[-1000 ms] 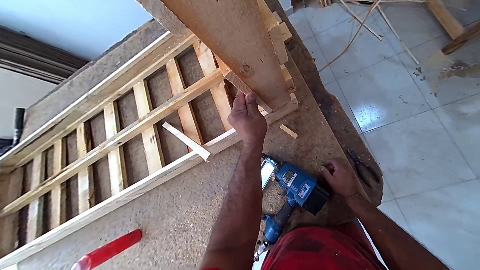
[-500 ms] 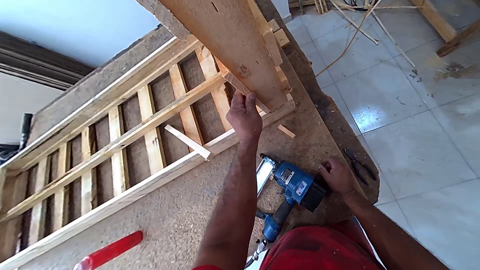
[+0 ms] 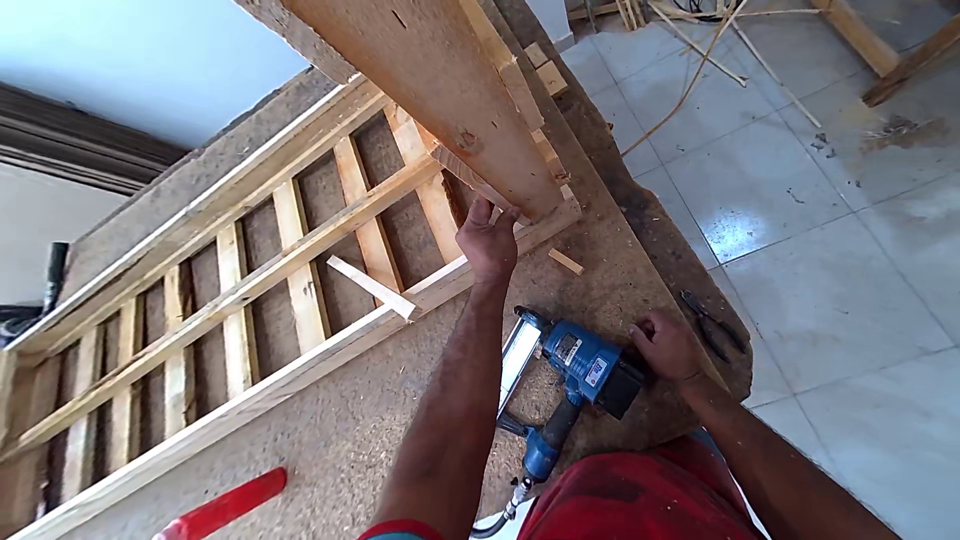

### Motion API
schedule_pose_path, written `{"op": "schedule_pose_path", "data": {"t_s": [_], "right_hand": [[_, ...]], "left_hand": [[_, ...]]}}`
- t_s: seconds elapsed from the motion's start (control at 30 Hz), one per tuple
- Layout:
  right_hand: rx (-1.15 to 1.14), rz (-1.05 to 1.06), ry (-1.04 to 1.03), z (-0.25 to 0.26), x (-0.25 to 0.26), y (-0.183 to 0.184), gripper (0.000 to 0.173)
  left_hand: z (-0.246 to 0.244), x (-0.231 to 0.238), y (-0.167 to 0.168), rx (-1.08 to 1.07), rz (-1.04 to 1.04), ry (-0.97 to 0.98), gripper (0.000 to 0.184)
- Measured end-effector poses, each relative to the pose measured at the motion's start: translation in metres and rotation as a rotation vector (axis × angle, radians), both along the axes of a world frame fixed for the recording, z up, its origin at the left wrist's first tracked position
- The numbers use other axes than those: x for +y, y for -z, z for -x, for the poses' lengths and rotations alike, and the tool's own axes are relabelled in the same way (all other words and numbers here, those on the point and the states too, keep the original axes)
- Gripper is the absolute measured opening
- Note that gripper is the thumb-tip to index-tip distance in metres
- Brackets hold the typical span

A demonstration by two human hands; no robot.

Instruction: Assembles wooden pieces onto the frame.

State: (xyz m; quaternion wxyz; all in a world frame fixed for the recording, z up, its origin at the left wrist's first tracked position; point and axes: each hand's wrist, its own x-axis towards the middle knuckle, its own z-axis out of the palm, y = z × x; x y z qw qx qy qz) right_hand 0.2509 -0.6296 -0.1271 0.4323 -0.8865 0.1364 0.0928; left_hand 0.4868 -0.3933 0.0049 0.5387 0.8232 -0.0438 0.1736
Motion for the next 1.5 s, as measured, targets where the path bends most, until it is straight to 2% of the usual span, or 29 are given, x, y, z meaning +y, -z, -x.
{"op": "schedule_pose_path", "data": {"t_s": [0.1, 0.2, 0.23, 0.3, 0.4, 0.43, 0.53, 0.6, 0.7, 0.73, 0.83, 0.87, 0.9, 0.93, 0.97, 1.0, 1.07, 1.1, 1.13, 1.17, 1.23, 1.3, 1.37, 1.43, 1.5], "right_hand": [[0.001, 0.009, 0.005, 0.000, 0.000, 0.002, 0.036], [0.000, 0.024, 0.008, -0.002, 0.001, 0.006, 0.036], [0.025, 0.022, 0.004, -0.003, 0.000, 0.005, 0.037], [0.079, 0.011, -0.003, -0.003, -0.001, 0.003, 0.039], [0.089, 0.014, 0.003, -0.005, 0.000, 0.002, 0.041], [0.079, 0.019, 0.009, -0.005, 0.001, 0.002, 0.041], [0.065, 0.051, 0.012, -0.003, 0.004, 0.002, 0.043], [0.054, 0.109, 0.007, 0.000, 0.007, 0.004, 0.044], [0.013, 0.152, 0.005, 0.002, 0.008, 0.007, 0.043], [0.038, 0.115, 0.016, 0.001, 0.007, 0.005, 0.042], [0.210, -0.207, 0.125, -0.004, 0.007, -0.016, 0.040], [0.259, -0.309, 0.174, -0.004, 0.013, -0.028, 0.042], [0.300, -0.393, 0.187, -0.003, 0.024, -0.040, 0.043], [0.323, -0.472, 0.148, -0.002, 0.039, -0.050, 0.044], [0.322, -0.549, 0.068, -0.002, 0.058, -0.061, 0.047], [0.289, -0.635, -0.047, -0.005, 0.080, -0.075, 0.054], [0.121, -0.888, -0.232, -0.019, 0.123, -0.111, 0.080], [0.068, -1.088, -0.225, -0.031, 0.141, -0.128, 0.089], [0.042, -1.205, -0.186, -0.045, 0.154, -0.150, 0.086], [0.016, -1.170, -0.141, -0.059, 0.161, -0.172, 0.074], [-0.043, -0.872, -0.142, -0.088, 0.164, -0.206, 0.058], [-0.063, -0.678, -0.192, -0.112, 0.162, -0.224, 0.057], [-0.015, -0.606, -0.206, -0.125, 0.164, -0.226, 0.059], [0.046, -0.588, -0.200, -0.137, 0.164, -0.221, 0.059], [0.098, -0.559, -0.179, -0.146, 0.161, -0.219, 0.060]], "left_hand": [[-0.003, 0.002, 0.000, 0.109, 0.207, 0.091, 0.051], [0.001, 0.006, -0.003, 0.182, 0.249, 0.111, 0.059], [0.009, 0.006, -0.009, 0.208, 0.178, 0.073, 0.058], [0.049, 0.012, -0.019, 0.297, -0.140, -0.003, 0.055], [0.155, 0.027, 0.005, 0.605, -0.546, 0.044, 0.047], [0.194, 0.032, 0.018, 0.745, -0.625, 0.116, 0.054], [0.283, 0.035, 0.043, 0.992, -0.839, 0.220, 0.102], [0.309, 0.026, 0.062, 1.053, -0.918, 0.199, 0.110], [0.309, 0.016, 0.070, 1.048, -1.016, 0.275, 0.090], [0.304, 0.017, 0.064, 1.065, -0.989, 0.308, 0.089], [0.283, 0.048, 0.016, 1.103, -0.725, 0.365, 0.100], [0.277, 0.065, -0.005, 1.075, -0.612, 0.389, 0.098], [0.273, 0.083, -0.027, 1.033, -0.478, 0.422, 0.088], [0.270, 0.103, -0.047, 0.980, -0.309, 0.447, 0.065], [0.267, 0.121, -0.063, 0.913, -0.065, 0.483, 0.042], [0.261, 0.138, -0.075, 0.839, 0.244, 0.556, 0.031], [0.241, 0.161, -0.090, 0.743, 0.777, 0.713, 0.030], [0.228, 0.169, -0.094, 0.708, 0.960, 0.770, 0.035], [0.216, 0.177, -0.097, 0.667, 1.087, 0.808, 0.040], [0.204, 0.183, -0.097, 0.612, 1.159, 0.824, 0.045], [0.184, 0.194, -0.094, 0.542, 1.171, 0.802, 0.052], [0.166, 0.200, -0.086, 0.576, 1.202, 0.820, 0.061], [0.155, 0.199, -0.073, 0.624, 1.302, 0.816, 0.079], [0.146, 0.193, -0.062, 0.649, 1.425, 0.827, 0.075], [0.140, 0.186, -0.056, 0.686, 1.542, 0.806, 0.056]]}}
